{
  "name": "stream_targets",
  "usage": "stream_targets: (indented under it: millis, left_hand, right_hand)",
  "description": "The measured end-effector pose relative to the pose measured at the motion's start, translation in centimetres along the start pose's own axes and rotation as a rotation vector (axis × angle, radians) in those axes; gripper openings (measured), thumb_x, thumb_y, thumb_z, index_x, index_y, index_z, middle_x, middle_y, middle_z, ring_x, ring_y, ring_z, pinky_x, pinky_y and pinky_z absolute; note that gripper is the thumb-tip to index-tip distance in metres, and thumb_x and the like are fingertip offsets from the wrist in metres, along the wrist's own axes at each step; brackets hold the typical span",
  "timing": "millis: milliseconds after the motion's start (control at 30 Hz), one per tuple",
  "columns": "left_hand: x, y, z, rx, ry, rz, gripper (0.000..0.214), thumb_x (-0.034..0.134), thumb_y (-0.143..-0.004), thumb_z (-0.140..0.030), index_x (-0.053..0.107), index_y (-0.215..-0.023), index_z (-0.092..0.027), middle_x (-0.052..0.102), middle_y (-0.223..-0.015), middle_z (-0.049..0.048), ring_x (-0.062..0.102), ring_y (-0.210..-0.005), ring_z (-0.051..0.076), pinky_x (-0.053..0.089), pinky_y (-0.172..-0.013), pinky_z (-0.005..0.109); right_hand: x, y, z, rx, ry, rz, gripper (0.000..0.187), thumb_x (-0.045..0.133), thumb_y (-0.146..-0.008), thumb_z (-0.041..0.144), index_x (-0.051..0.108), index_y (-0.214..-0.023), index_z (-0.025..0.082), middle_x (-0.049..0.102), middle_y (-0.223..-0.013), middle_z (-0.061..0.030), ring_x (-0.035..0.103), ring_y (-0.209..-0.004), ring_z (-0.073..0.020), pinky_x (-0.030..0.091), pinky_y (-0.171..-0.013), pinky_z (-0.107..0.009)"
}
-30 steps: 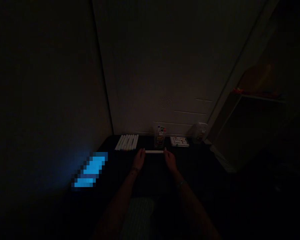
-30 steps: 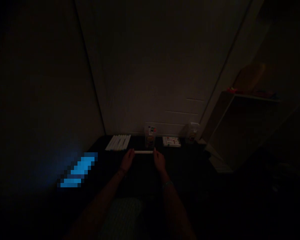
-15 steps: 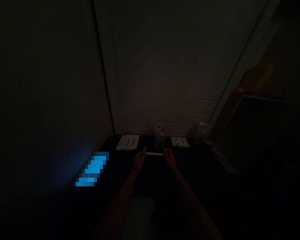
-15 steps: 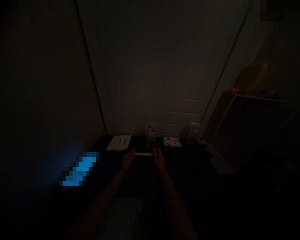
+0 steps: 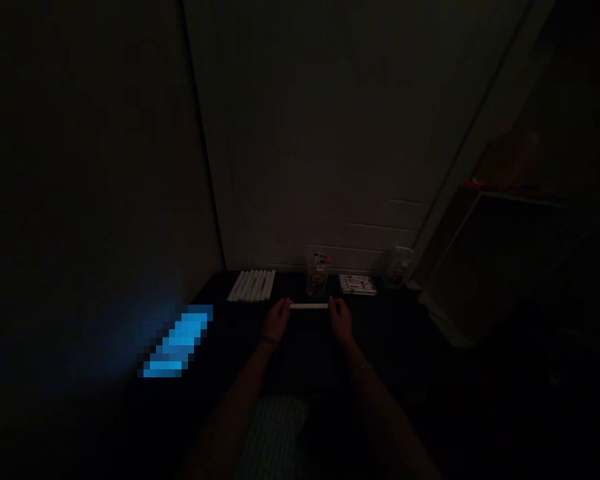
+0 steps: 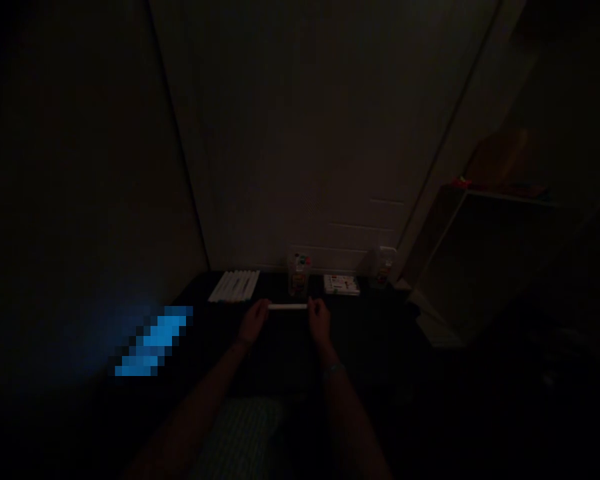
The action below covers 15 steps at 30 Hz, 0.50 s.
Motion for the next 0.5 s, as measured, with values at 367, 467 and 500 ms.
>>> stream_targets:
  millis: [367, 467, 500]
  left_hand:
    - [0.3, -0.3, 0.0, 0.086, 0.000, 0.032, 0.038, 0.043, -0.074, -0.049, 0.059, -0.086, -0.016, 0.061, -0.076, 0.0010, 0.054, -0.072, 0.013, 0.042, -0.068, 0.024]
    - [0.1, -0.3, 0.0, 0.115, -0.031, 0.028, 0.037, 0.038, -0.077, -0.049, 0.058, -0.079, -0.017, 0.056, -0.063, -0.0013, 0.050, -0.061, 0.012, 0.039, -0.060, 0.022]
    - [0.1, -0.4, 0.0, 0.122, -0.041, 0.028, 0.038, 0.036, -0.078, -0.049, 0.057, -0.076, -0.017, 0.054, -0.061, -0.0018, 0.049, -0.059, 0.011, 0.039, -0.059, 0.022]
  right_hand:
    - [0.4, 0.0, 0.6, -0.026, -0.070, 0.059, 0.044, 0.034, -0.080, 0.051, 0.060, -0.081, 0.015, 0.060, -0.073, -0.0011, 0.053, -0.069, -0.0130, 0.038, -0.060, -0.020]
    - [0.5, 0.1, 0.9, -0.050, -0.080, 0.070, 0.041, 0.035, -0.081, 0.050, 0.059, -0.085, 0.016, 0.061, -0.077, -0.0013, 0.054, -0.073, -0.0139, 0.040, -0.063, -0.021]
    - [0.6, 0.1, 1.0, -0.062, -0.079, 0.072, 0.041, 0.035, -0.081, 0.049, 0.059, -0.086, 0.017, 0.062, -0.078, -0.0014, 0.054, -0.073, -0.0140, 0.040, -0.065, -0.021]
Point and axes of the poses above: each hand's wrist, its own y-axis away from the middle knuckle, its own x-axis out of the palm, z = x × y, the point moved 8 cm from there along -y, towards the middle knuckle
